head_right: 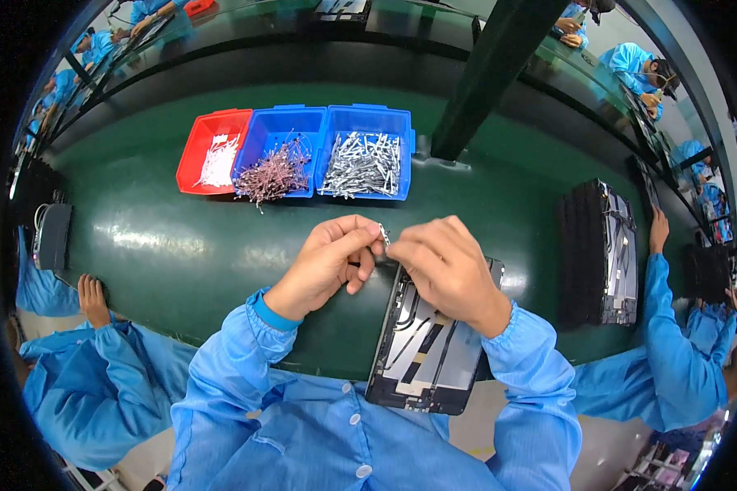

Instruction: The person assembles internal components into a tablet frame by placing a circuit board and ribbon cables into the frame, then securing them with screws using a precision screwdriver.

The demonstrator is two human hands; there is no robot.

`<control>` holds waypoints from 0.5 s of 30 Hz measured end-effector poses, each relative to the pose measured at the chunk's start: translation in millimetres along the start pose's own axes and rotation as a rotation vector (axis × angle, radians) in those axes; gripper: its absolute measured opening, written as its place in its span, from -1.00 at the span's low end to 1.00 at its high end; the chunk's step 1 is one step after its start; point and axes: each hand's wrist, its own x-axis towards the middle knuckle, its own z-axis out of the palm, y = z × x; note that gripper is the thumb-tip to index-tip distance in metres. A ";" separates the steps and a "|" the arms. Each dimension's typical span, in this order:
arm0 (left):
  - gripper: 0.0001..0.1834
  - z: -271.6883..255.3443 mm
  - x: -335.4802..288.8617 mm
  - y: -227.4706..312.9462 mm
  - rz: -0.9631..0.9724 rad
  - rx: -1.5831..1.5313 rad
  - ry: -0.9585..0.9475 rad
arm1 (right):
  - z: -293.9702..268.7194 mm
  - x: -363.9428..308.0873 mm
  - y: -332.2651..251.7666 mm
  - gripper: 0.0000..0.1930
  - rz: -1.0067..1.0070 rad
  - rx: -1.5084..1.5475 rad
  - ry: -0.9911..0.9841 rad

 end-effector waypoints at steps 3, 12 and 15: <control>-0.79 3.8 -0.2 0.3 0.064 0.046 0.021 | 6.5 -11.1 -1.8 -0.73 0.049 0.097 0.053; -0.82 3.9 0.3 -4.4 0.069 0.082 0.056 | 11.5 -16.7 1.3 -0.76 -0.010 0.151 0.036; -0.79 7.4 -0.5 -3.8 0.172 0.091 0.074 | 9.3 -11.4 -11.0 -0.79 0.237 0.289 0.110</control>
